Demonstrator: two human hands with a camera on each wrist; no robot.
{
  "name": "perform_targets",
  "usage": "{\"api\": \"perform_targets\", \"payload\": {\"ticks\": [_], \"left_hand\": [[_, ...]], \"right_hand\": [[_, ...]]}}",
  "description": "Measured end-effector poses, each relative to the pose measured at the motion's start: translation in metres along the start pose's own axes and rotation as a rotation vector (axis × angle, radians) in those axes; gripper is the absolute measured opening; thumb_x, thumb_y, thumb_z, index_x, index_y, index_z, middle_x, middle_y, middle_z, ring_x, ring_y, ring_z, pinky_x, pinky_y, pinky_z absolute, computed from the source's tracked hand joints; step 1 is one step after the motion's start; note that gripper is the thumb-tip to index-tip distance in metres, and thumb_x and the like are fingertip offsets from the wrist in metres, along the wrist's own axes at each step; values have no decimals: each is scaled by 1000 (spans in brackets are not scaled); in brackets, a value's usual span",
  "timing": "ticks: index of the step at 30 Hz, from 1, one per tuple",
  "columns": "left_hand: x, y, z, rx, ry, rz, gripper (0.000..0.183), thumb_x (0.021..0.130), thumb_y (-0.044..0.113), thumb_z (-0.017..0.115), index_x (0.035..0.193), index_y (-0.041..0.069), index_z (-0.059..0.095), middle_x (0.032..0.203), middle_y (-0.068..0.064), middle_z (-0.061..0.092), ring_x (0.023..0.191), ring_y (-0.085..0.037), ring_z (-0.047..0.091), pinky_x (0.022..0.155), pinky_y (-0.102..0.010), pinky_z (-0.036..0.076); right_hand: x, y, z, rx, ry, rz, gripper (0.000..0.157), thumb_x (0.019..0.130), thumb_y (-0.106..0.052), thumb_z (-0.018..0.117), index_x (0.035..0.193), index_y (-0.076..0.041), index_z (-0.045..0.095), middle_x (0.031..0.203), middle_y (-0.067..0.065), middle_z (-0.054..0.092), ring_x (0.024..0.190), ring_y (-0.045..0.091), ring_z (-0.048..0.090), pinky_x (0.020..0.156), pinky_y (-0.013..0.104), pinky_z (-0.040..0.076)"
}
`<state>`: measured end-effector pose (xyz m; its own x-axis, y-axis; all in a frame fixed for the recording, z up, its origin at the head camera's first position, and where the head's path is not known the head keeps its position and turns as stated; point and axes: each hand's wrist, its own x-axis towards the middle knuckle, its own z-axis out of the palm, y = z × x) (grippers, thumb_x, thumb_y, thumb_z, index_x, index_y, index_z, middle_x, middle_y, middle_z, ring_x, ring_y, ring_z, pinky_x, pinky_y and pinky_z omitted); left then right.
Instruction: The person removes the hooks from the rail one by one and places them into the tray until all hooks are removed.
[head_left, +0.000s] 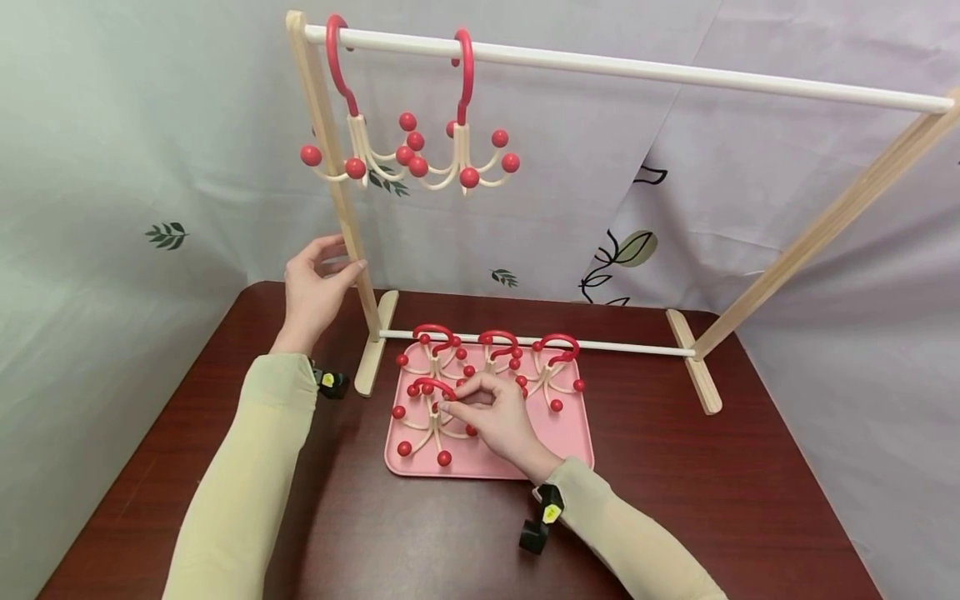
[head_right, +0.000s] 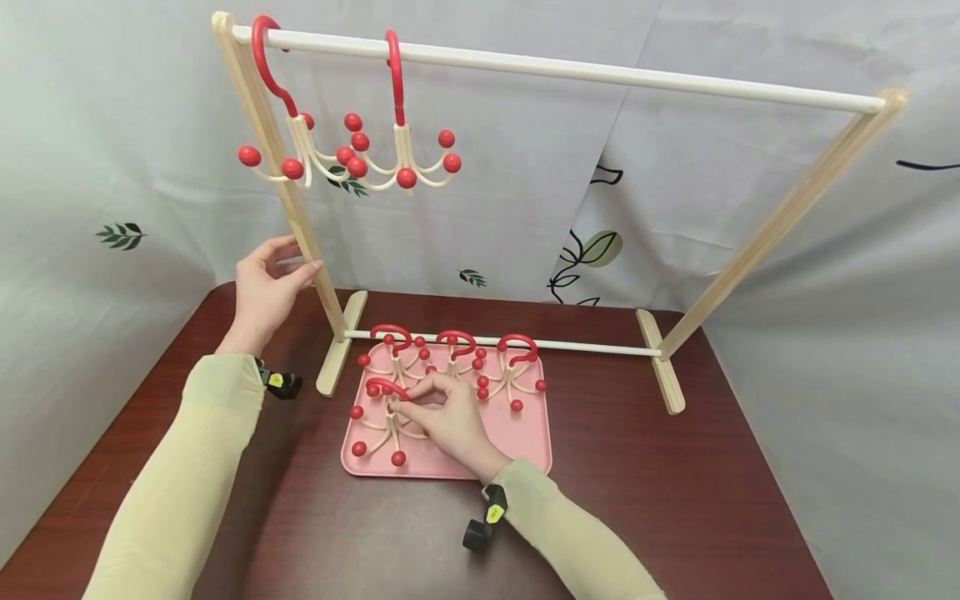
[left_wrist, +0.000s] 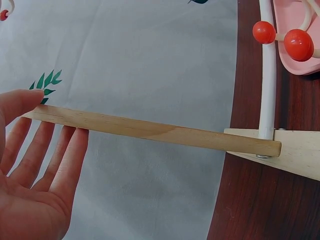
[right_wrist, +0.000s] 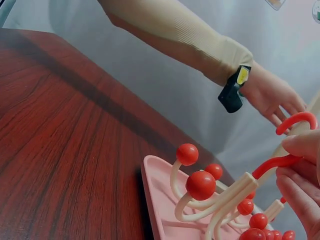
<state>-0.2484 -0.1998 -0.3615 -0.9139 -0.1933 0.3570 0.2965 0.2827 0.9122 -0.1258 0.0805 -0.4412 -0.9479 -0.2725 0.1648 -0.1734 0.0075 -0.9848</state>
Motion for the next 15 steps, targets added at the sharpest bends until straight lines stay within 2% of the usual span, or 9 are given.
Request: {"api": "perform_targets", "payload": {"ticks": [4,10,15], "left_hand": [[-1,0,0,0,5,4,44,92,14,77,134,8,65,124,-15,66,109,-29,68,76,-22,59],[-2,1,0,4,1,8,44,92,14,77,134,8,65,124,-15,67,108,-28,68,76,-23,60],[-2,1,1,13,-4,4,45,92,15,77,135,8,64,125,-15,66,110,-30,67,78,-25,60]], "right_hand": [[1,2,0,0,-6,-9,14,85,-4,83,94,-3,72,96,9,75,84,22,74,54,22,52],[2,3,1,20,-22,-17,14,85,-3,83,95,-3,73,96,10,75,81,21,73,52,28,53],[2,4,2,43,-38,-14,17,83,0,84,96,1,73,95,12,74,86,26,74,67,28,61]]}}
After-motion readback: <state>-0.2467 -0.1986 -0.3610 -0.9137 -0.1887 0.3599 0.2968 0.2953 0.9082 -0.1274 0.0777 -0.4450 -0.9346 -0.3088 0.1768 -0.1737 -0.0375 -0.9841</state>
